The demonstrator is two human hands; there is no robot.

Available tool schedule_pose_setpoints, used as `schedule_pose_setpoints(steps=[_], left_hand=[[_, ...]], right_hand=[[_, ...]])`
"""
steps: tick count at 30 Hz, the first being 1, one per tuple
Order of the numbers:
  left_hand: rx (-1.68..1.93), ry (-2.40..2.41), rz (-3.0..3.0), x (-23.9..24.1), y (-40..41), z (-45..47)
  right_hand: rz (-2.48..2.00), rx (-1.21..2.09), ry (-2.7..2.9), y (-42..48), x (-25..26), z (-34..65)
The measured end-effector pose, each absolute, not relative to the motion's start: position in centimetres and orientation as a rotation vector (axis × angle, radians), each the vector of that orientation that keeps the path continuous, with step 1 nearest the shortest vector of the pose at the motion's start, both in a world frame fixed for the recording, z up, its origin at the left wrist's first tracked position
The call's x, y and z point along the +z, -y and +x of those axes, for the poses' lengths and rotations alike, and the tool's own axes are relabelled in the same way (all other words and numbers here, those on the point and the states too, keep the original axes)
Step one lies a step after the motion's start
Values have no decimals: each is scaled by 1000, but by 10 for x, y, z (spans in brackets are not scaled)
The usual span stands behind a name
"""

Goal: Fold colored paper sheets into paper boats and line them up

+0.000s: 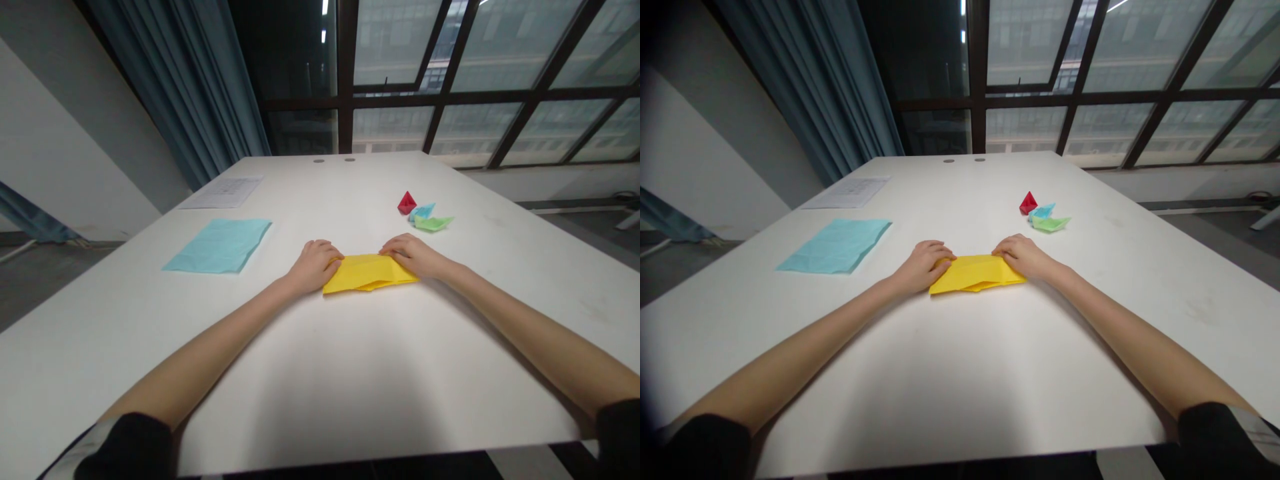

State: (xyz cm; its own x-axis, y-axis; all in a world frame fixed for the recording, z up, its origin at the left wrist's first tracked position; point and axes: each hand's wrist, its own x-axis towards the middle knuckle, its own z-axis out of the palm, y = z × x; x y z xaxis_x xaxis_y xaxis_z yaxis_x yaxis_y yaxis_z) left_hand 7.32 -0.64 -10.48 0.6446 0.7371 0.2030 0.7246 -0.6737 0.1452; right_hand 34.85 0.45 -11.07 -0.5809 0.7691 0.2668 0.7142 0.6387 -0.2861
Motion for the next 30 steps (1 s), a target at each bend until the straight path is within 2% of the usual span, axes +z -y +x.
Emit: schedule_pose_setpoints(steps=[7, 13, 19, 30], left_hand=[[94, -1163, 2898, -101, 16, 91], [135, -1346, 2820, -105, 20, 98], [28, -1227, 2738, -120, 21, 99], [-146, -1314, 2618, -120, 18, 74]], right_hand=[[-1079, 198, 2686, 13, -109, 321], [-1179, 119, 2639, 15, -123, 310], [-1215, 367, 2715, 16, -132, 308], [-1327, 443, 2755, 17, -128, 332]])
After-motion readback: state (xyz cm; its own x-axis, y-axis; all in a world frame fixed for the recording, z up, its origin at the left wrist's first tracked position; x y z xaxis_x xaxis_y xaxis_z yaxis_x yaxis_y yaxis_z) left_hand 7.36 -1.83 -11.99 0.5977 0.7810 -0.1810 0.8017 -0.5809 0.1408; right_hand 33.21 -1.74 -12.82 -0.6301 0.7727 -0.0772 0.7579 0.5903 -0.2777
